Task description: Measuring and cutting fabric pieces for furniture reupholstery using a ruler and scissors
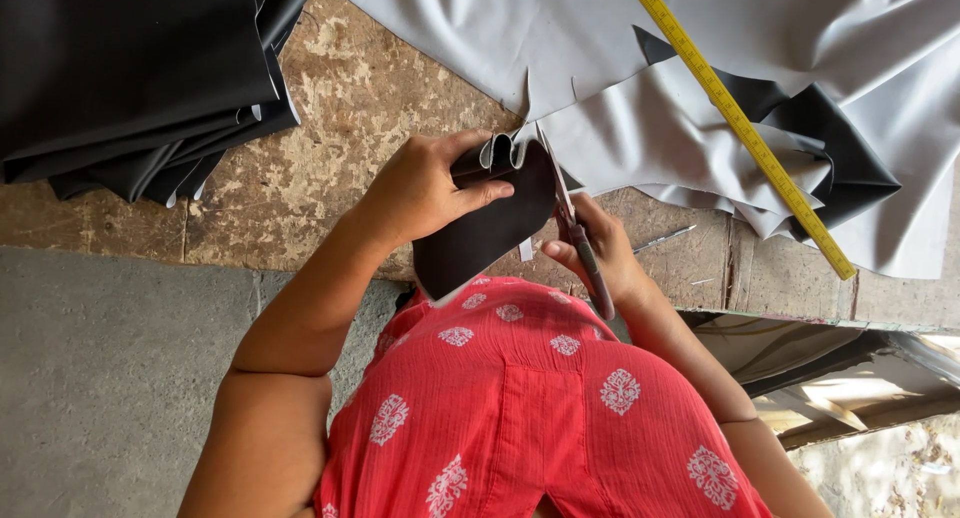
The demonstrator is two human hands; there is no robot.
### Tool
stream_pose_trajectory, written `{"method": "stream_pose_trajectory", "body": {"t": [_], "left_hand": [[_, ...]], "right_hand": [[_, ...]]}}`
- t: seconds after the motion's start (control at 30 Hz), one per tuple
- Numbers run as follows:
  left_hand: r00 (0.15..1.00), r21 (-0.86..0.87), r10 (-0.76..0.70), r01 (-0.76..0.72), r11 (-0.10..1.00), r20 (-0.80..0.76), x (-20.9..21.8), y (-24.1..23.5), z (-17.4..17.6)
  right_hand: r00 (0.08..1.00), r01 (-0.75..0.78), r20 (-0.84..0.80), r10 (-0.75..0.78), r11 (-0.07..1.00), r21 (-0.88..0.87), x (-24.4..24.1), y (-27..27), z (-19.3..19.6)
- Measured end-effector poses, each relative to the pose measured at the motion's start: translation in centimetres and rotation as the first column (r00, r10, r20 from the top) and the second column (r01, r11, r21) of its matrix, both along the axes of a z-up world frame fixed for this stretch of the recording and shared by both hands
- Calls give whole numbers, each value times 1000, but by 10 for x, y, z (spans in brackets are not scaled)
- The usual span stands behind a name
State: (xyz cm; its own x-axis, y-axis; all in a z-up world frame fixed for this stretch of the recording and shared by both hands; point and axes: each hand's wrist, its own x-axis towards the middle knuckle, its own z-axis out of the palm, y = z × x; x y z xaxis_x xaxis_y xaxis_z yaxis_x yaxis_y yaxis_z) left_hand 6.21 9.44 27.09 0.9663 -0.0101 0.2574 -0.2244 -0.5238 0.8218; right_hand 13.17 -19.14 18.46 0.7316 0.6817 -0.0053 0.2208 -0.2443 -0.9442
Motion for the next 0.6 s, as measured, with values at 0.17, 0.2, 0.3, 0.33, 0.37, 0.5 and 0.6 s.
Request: {"method": "stream_pose_trajectory", "body": {"t": [0.17, 0.2, 0.3, 0.33, 0.37, 0.5, 0.6], "left_hand": [[998, 55, -56, 56, 997, -15, 1, 5, -8], [997, 67, -70, 71, 995, -18, 1, 7, -7], [972, 224, 59, -7, 975, -228, -2, 21, -2], [973, 223, 49, 3, 975, -227, 9, 43, -13], [915, 272, 262, -179, 945, -308, 20, 65, -24], [662, 727, 729, -413, 548, -173, 54, 140, -154], [817, 547, 574, -455, 702, -57, 70, 70, -161]], "right_hand": [[1000, 15, 2, -15, 998, 55, -2, 13, 12], [998, 46, -51, -40, 993, 106, -6, 11, 10], [957, 212, -225, -181, 970, 117, -11, 14, 17], [956, 222, -224, -192, 968, 117, -7, 10, 20], [889, 304, -367, -275, 952, 22, -4, 6, 23], [660, 490, -529, -533, 840, -236, 2, -35, 0], [565, 523, -471, -678, 735, -432, -4, -78, -36]]}}
